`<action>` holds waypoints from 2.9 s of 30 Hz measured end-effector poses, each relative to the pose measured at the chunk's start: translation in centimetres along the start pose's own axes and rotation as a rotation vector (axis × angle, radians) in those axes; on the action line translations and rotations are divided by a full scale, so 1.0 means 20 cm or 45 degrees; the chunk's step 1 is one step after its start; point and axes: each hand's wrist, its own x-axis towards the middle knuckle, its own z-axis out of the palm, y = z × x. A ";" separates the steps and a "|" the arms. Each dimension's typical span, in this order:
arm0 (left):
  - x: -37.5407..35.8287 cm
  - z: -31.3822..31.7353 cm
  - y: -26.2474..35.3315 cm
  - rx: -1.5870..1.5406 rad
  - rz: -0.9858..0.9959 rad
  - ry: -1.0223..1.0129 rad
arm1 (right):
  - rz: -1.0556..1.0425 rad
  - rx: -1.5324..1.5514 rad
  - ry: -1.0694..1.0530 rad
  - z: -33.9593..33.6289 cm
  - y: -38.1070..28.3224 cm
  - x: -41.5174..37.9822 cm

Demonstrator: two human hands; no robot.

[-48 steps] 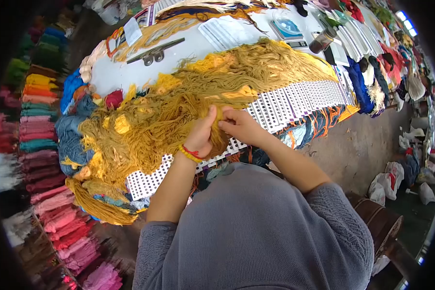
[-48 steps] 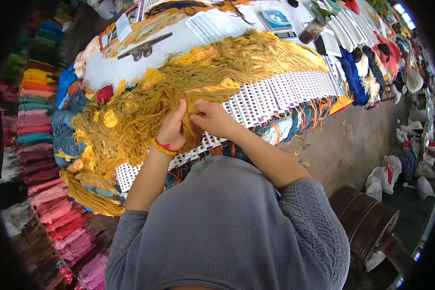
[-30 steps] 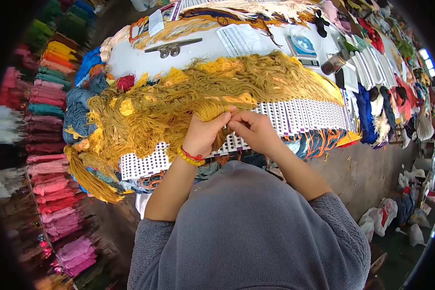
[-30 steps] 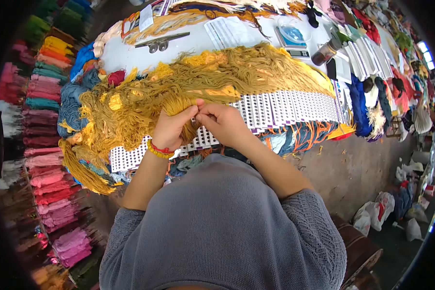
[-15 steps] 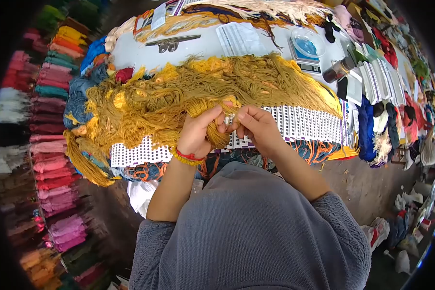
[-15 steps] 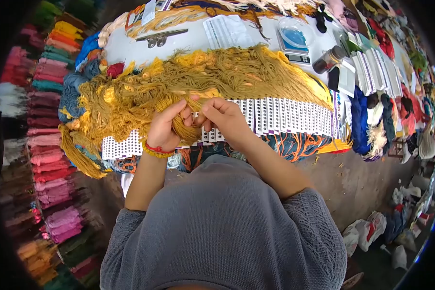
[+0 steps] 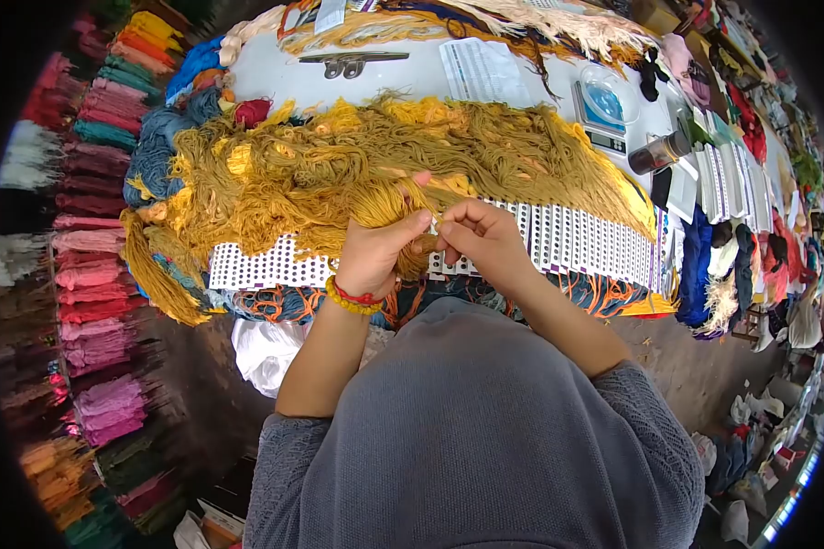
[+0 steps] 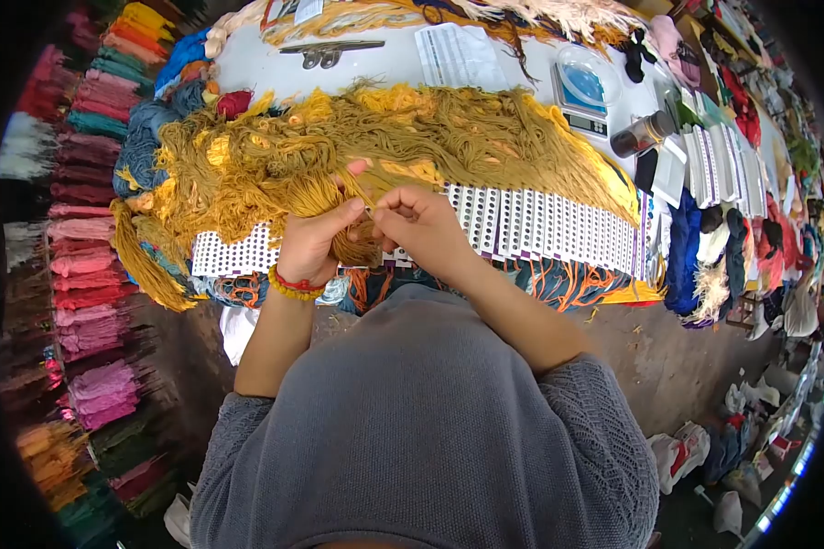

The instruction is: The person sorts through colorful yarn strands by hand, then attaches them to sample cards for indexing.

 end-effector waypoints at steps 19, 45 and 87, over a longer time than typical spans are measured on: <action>-0.11 -0.22 0.10 -0.083 0.010 -0.108 | -0.112 0.103 0.135 0.27 0.09 -0.03; -0.12 -0.29 0.10 -0.095 -0.232 -0.434 | -0.043 -0.029 0.415 0.44 0.06 -0.05; -0.08 -0.30 -0.01 0.076 0.036 -0.289 | -0.214 -0.018 0.403 0.35 0.23 -0.06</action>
